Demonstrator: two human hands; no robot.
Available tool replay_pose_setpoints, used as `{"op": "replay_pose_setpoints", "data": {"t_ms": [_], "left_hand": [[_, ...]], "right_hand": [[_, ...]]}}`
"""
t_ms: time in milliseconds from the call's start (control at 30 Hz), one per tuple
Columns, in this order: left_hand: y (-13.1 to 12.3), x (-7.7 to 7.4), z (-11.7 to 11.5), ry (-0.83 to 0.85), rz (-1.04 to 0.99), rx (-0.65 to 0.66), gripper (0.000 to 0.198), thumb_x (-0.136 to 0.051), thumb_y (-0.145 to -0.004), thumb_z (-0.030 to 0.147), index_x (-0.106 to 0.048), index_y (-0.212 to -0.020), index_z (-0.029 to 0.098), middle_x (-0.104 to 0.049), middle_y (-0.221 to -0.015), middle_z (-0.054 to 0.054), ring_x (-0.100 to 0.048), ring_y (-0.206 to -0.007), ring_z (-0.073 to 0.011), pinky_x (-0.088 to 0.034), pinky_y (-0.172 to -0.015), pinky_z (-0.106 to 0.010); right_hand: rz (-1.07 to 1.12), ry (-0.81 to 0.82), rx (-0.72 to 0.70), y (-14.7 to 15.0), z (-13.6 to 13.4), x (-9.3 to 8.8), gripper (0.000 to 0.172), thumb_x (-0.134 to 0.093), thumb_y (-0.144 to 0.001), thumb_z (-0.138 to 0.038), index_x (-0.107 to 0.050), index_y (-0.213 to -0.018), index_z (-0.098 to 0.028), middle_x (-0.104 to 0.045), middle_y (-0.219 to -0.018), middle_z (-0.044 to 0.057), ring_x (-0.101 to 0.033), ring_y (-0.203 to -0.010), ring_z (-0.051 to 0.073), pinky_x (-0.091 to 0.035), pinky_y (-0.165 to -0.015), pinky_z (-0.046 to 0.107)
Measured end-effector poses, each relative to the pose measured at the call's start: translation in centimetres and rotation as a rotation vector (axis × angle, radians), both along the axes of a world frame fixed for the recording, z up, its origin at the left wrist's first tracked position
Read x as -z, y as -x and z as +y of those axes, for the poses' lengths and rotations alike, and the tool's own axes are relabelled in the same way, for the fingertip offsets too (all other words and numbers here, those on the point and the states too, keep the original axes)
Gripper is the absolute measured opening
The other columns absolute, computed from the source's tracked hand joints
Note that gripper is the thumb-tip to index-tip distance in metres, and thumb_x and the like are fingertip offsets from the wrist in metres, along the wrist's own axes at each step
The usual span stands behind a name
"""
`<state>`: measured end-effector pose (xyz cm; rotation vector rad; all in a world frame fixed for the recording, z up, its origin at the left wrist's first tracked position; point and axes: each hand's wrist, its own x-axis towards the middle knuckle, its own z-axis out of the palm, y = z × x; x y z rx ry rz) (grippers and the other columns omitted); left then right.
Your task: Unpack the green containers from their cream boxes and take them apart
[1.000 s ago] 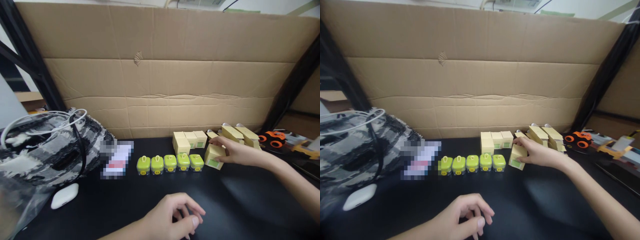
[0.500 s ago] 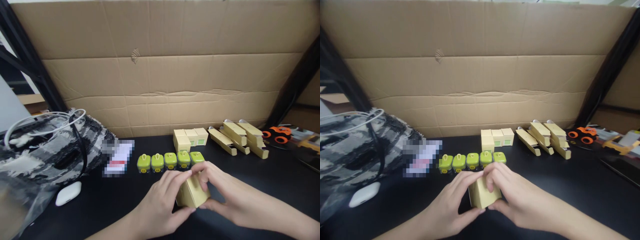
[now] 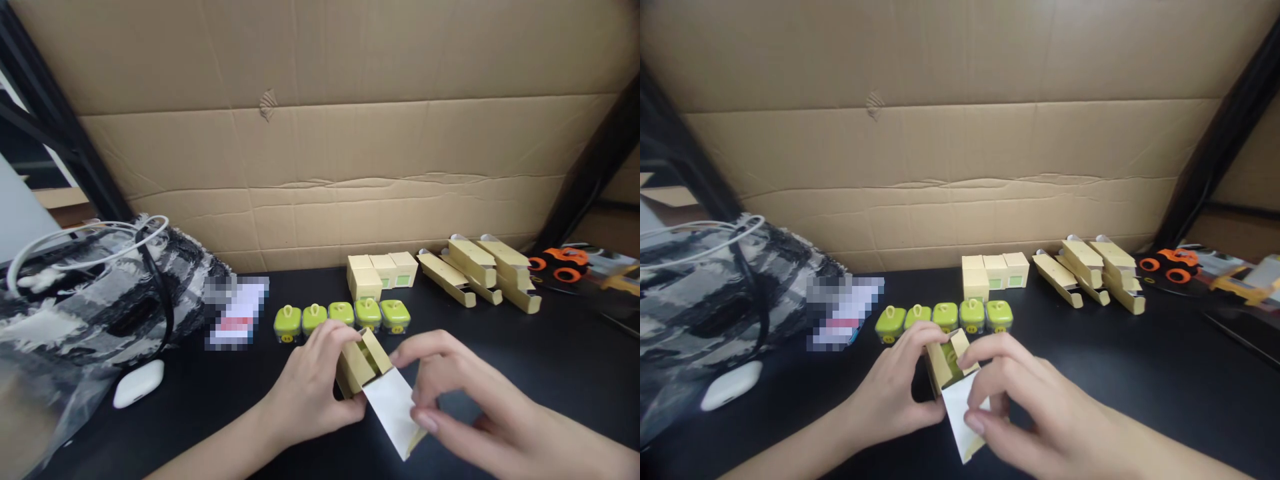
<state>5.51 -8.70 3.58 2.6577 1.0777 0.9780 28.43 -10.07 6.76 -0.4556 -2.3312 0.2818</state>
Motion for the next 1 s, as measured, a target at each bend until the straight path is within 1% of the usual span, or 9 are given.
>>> {"op": "replay_pose_setpoints", "data": {"t_ms": [133,200,300,400,500,633,700,833,1000], "left_hand": [[0.2,0.2,0.2,-0.170,-0.033,0.086,0.046,-0.062,-0.073,0.013,-0.035,-0.108,0.025,-0.058,-0.110,-0.010,-0.062,-0.100,-0.0257,-0.058,-0.070,-0.036],[0.2,0.0,0.3,-0.251,0.043,0.106,0.034,-0.059,-0.078,0.011,-0.040,-0.104,0.022,-0.060,-0.112,-0.012,-0.062,-0.099,-0.0252,-0.058,-0.072,-0.037],[0.1,-0.4,0.1,-0.386,0.133,0.084,0.015,-0.055,-0.082,0.009,-0.049,-0.093,0.019,-0.064,-0.108,-0.014,-0.062,-0.097,-0.0257,-0.059,-0.074,-0.037],[-0.1,-0.7,-0.2,-0.549,0.186,0.083,0.012,-0.052,-0.082,0.006,-0.054,-0.082,0.018,-0.067,-0.101,-0.013,-0.064,-0.096,-0.0253,-0.059,-0.077,-0.036],[-0.2,-1.1,-0.3,-0.681,0.233,0.103,0.019,-0.050,-0.079,0.000,-0.055,-0.077,0.018,-0.069,-0.096,-0.011,-0.067,-0.092,-0.0228,-0.059,-0.079,-0.033],[0.1,-1.8,-0.2,-0.726,0.227,0.076,0.022,-0.048,-0.078,-0.002,-0.052,-0.073,0.019,-0.070,-0.096,-0.012,-0.068,-0.093,-0.0223,-0.060,-0.080,-0.033],[0.2,-2.2,-0.2,-0.758,0.245,0.081,0.024,-0.049,-0.075,-0.004,-0.050,-0.071,0.020,-0.070,-0.098,-0.012,-0.067,-0.095,-0.0222,-0.060,-0.081,-0.034],[0.4,-3.0,-0.2,-0.874,0.259,0.077,0.026,-0.052,-0.071,-0.004,-0.050,-0.075,0.022,-0.071,-0.096,-0.010,-0.068,-0.092,-0.0216,-0.061,-0.079,-0.035],[0.7,-3.7,0.1,-0.915,0.320,0.011,0.020,-0.049,-0.075,0.003,-0.049,-0.073,0.023,-0.071,-0.097,-0.010,-0.067,-0.092,-0.0215,-0.061,-0.076,-0.033]], "right_hand": [[-0.128,-0.193,-0.007,-0.2,1.4,0.4,0.016,-0.043,-0.095,-0.013,-0.053,-0.106,-0.021,-0.069,-0.109,0.007,-0.069,-0.082,0.011,-0.052,-0.059,0.020],[-0.285,-0.392,0.022,-0.2,2.1,1.0,0.017,-0.046,-0.095,-0.016,-0.056,-0.109,-0.018,-0.071,-0.104,0.006,-0.067,-0.066,0.012,-0.048,-0.050,0.024],[-0.373,-0.604,0.182,0.0,2.5,2.0,0.022,-0.051,-0.093,-0.017,-0.058,-0.113,-0.012,-0.072,-0.087,0.005,-0.060,-0.053,0.014,-0.043,-0.044,0.030],[-0.307,-0.588,0.293,0.4,2.5,2.8,0.022,-0.048,-0.096,-0.022,-0.060,-0.111,-0.012,-0.068,-0.079,0.004,-0.059,-0.053,0.014,-0.043,-0.047,0.029],[-0.199,-0.577,0.317,0.9,2.3,3.0,0.020,-0.045,-0.096,-0.016,-0.064,-0.101,-0.016,-0.065,-0.074,0.003,-0.058,-0.055,0.012,-0.041,-0.047,0.026],[-0.064,-0.566,0.245,1.0,2.2,2.4,0.017,-0.049,-0.093,-0.012,-0.066,-0.091,-0.014,-0.070,-0.086,0.007,-0.063,-0.075,0.016,-0.052,-0.065,0.029],[-0.025,-0.629,0.240,0.7,2.2,2.2,0.013,-0.055,-0.090,-0.011,-0.067,-0.092,-0.013,-0.071,-0.089,0.008,-0.064,-0.086,0.019,-0.055,-0.076,0.031],[0.048,-0.755,0.235,0.0,2.2,2.7,0.014,-0.064,-0.082,-0.007,-0.068,-0.092,-0.017,-0.075,-0.095,0.005,-0.063,-0.102,0.021,-0.057,-0.085,0.034],[-0.029,-0.650,0.121,0.2,1.9,2.7,0.015,-0.050,-0.091,-0.008,-0.063,-0.093,-0.014,-0.069,-0.117,0.012,-0.051,-0.126,0.024,-0.053,-0.095,0.041]]}}
